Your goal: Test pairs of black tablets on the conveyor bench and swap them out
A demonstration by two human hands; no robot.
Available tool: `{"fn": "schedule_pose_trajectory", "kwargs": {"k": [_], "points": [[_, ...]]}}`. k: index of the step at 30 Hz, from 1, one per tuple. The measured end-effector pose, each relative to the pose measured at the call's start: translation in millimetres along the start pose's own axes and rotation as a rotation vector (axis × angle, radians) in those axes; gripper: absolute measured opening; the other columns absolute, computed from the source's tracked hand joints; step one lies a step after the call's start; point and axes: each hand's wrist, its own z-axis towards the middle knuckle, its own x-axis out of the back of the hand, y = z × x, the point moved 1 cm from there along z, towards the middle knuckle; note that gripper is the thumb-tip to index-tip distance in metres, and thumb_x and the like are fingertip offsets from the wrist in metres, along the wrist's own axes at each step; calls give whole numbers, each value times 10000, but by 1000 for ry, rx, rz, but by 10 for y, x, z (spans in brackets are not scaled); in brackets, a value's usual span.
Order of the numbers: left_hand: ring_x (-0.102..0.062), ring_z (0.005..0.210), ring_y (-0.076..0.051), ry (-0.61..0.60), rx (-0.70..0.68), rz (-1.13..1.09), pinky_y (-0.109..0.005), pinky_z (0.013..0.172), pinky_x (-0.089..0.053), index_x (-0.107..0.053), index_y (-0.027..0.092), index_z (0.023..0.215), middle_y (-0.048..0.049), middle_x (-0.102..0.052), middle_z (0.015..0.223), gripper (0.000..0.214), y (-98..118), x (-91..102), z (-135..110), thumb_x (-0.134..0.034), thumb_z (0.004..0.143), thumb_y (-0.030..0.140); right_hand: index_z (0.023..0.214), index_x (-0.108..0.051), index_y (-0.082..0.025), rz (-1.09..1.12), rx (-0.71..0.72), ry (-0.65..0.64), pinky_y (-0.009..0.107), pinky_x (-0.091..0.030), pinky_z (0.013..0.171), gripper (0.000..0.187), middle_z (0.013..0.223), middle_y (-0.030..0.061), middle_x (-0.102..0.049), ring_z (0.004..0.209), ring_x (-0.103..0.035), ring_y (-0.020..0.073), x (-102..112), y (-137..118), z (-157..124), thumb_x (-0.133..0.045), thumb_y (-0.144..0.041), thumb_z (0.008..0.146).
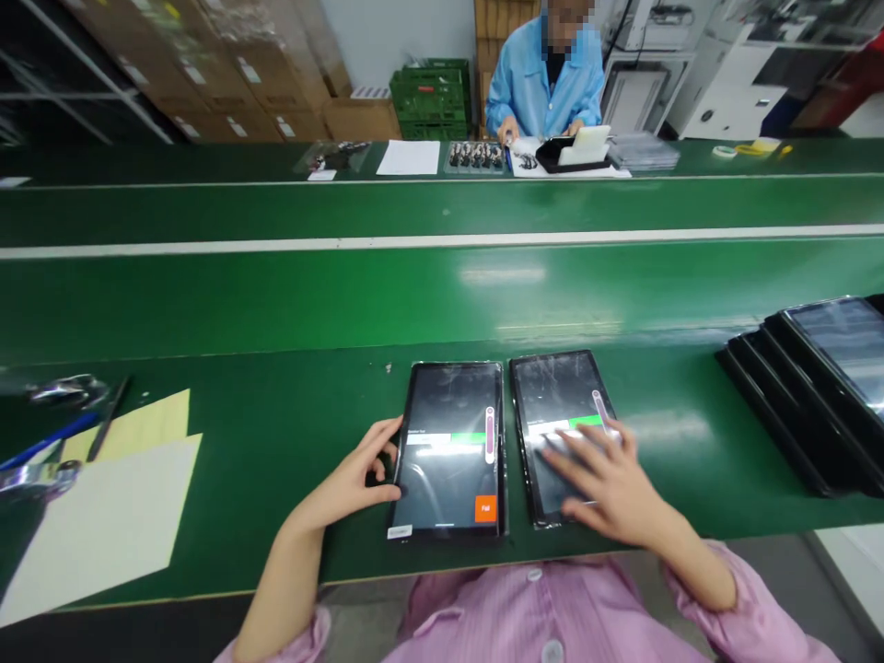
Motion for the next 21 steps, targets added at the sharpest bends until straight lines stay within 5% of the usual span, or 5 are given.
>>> {"fn": "schedule_pose_trajectory", "kwargs": {"k": [3, 7, 16, 21], "points": [[-533, 1085, -231, 73, 45, -101, -282, 761, -576, -463, 365, 1446, -81, -393, 1408, 749, -38, -150, -181, -754, 766, 484, 1325, -615, -174, -83, 225, -106, 573, 97, 1181, 530, 1450, 64, -528, 1441, -218, 316, -7, -424, -60, -385, -543, 1022], [-505, 1163, -269, 124, 111, -179, -343, 862, -587, -535, 371, 1384, -62, -415, 1368, 690, -41, -227, -261, -771, 746, 485, 1283, -643, -167, -90, 167, -103, 604, 126, 1174, 510, 1455, 62, -523, 1510, -32, 280, -109, -564, -131, -416, -543, 1023], [-514, 1146, -265, 167, 150, -223, -334, 816, -596, -570, 346, 1331, -65, -432, 1345, 691, 10, -254, -230, -805, 690, 449, 1303, -623, -141, -99, 156, -118, 657, 205, 1118, 507, 1430, 88, -543, 1513, 4, 295, -77, -582, -120, -410, -512, 1031], [-543, 1112, -259, 210, 127, -238, -365, 882, -571, -600, 286, 1300, -85, -482, 1314, 678, 26, -280, -220, -797, 679, 475, 1335, -606, -156, -48, 194, -148, 640, 223, 1109, 535, 1402, 104, -569, 1453, -250, 332, -41, -471, -107, -375, -534, 1034]]}}
